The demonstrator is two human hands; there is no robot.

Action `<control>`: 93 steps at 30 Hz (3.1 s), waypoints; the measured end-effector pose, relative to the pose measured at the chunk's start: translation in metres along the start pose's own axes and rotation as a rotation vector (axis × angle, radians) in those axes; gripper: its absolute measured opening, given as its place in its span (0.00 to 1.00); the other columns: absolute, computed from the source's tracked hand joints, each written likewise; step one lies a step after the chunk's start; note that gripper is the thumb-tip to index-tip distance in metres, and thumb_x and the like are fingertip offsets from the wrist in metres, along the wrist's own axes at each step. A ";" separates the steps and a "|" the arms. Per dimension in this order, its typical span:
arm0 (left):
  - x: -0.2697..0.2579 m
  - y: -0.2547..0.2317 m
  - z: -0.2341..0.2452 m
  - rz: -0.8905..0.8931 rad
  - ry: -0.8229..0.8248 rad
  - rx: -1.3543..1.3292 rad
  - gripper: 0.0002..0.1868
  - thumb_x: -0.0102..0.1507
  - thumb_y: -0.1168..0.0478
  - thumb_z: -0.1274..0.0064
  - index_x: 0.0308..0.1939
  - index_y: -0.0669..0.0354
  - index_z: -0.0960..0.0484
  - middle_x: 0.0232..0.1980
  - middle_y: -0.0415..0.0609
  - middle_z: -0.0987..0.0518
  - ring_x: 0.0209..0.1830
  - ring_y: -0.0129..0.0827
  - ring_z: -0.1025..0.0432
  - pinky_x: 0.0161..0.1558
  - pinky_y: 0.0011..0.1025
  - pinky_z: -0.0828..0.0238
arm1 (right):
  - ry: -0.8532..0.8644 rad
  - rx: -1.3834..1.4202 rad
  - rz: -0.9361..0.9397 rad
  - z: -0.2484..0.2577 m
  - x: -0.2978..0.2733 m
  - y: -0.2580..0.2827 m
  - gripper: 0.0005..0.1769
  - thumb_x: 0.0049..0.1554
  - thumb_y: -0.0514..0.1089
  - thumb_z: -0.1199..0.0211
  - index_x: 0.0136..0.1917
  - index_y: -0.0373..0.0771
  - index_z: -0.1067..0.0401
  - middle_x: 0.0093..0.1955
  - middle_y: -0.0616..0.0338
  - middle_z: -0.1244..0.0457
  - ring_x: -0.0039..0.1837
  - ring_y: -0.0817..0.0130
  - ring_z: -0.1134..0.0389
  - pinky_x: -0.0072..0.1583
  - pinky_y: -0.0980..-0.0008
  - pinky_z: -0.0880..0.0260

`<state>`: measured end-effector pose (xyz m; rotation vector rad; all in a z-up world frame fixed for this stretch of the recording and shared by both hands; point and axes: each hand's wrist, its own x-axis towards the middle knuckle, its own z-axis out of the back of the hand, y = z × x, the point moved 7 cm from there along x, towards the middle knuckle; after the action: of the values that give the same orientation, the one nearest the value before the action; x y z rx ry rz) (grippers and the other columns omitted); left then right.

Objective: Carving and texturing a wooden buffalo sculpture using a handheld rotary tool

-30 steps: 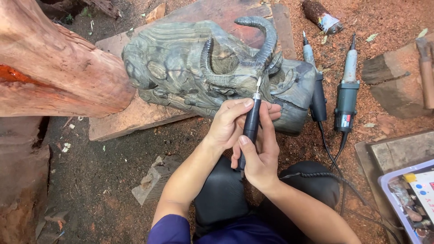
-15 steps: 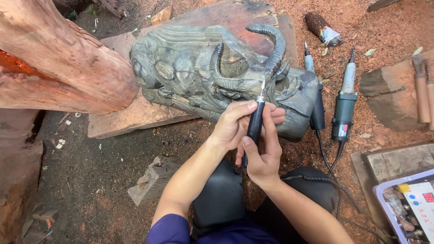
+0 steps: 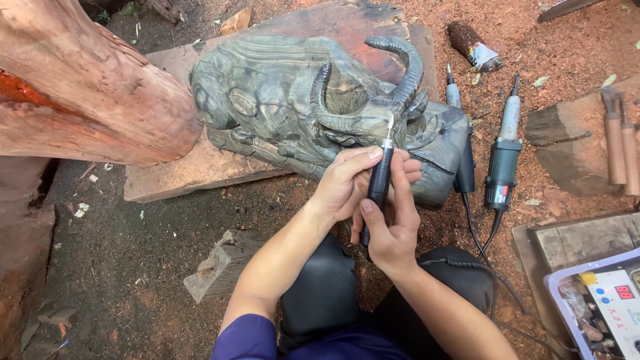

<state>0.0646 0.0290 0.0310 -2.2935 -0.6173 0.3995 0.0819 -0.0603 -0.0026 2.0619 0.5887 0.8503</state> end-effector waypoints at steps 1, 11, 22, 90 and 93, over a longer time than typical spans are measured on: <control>0.000 0.001 0.004 0.000 0.000 -0.001 0.19 0.68 0.60 0.47 0.53 0.78 0.19 0.45 0.74 0.18 0.45 0.55 0.19 0.46 0.42 0.18 | 0.000 -0.001 0.000 0.000 0.001 0.001 0.39 0.62 0.30 0.47 0.82 0.32 0.56 0.68 0.36 0.36 0.23 0.68 0.35 0.26 0.73 0.27; -0.002 0.004 0.000 0.003 -0.036 0.016 0.17 0.68 0.62 0.46 0.50 0.78 0.17 0.46 0.74 0.19 0.48 0.57 0.21 0.52 0.48 0.22 | 0.006 0.093 -0.032 -0.002 0.001 0.009 0.38 0.64 0.31 0.50 0.83 0.32 0.59 0.43 0.34 0.31 0.21 0.62 0.35 0.22 0.71 0.30; -0.010 0.027 0.006 -0.011 0.115 0.119 0.22 0.70 0.60 0.48 0.62 0.75 0.23 0.61 0.61 0.20 0.59 0.40 0.24 0.65 0.39 0.26 | 0.327 -0.349 -0.383 0.058 0.014 0.046 0.36 0.60 0.33 0.48 0.80 0.35 0.51 0.69 0.37 0.39 0.22 0.68 0.39 0.25 0.77 0.37; 0.001 0.019 0.024 0.054 -0.013 -0.120 0.16 0.68 0.57 0.44 0.56 0.61 0.15 0.54 0.46 0.16 0.56 0.28 0.26 0.53 0.29 0.28 | 0.419 -0.770 -0.592 -0.005 0.055 0.091 0.38 0.60 0.38 0.47 0.82 0.41 0.47 0.33 0.53 0.41 0.23 0.72 0.43 0.22 0.74 0.37; -0.003 0.012 0.024 0.045 0.031 -0.162 0.14 0.70 0.59 0.46 0.56 0.63 0.16 0.61 0.53 0.18 0.59 0.34 0.25 0.54 0.32 0.26 | 0.460 -0.772 -0.619 -0.011 0.058 0.094 0.38 0.60 0.38 0.46 0.82 0.43 0.47 0.34 0.55 0.39 0.23 0.73 0.42 0.23 0.75 0.34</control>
<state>0.0549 0.0331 0.0058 -2.4670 -0.6032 0.3453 0.1218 -0.0697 0.1002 0.9088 0.9044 0.9667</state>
